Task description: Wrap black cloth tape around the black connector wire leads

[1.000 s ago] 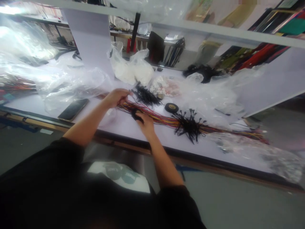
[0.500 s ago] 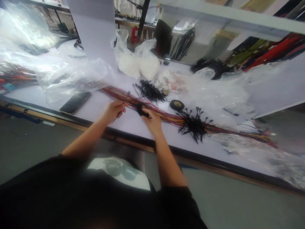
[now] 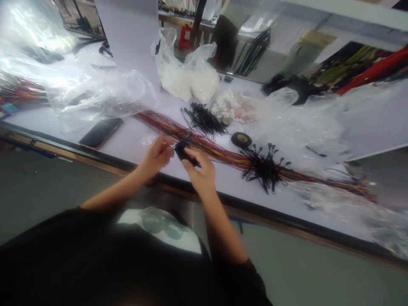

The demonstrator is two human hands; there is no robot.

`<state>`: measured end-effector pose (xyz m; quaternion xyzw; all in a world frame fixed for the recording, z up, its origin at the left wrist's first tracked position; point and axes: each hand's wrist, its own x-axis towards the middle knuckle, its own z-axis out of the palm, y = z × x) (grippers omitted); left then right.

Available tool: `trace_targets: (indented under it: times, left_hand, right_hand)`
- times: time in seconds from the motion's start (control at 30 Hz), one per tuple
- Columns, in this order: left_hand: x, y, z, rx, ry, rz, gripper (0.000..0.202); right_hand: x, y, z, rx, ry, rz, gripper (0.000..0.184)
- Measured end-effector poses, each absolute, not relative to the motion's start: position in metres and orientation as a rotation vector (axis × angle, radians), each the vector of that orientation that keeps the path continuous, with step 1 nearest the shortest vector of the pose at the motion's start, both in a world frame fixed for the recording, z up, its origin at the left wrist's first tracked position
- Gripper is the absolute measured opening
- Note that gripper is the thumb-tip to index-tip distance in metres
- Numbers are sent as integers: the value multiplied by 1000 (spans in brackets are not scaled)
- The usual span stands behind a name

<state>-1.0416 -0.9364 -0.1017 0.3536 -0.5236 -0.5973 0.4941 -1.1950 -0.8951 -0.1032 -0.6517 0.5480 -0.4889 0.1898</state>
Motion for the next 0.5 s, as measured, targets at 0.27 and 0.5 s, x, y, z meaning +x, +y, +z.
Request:
trace_targets:
  times: [0.27,0.5]
  left_hand:
    - [-1039,-930,-98,825,-1299,-1463,10]
    - [-1042,-929,-100,827,-1324,-1289,10]
  right_hand:
    - [-1193,-895,-102,-1852,1545,-1353,24]
    - [-1191,-893,-101,-1946,1557,-1336,23]
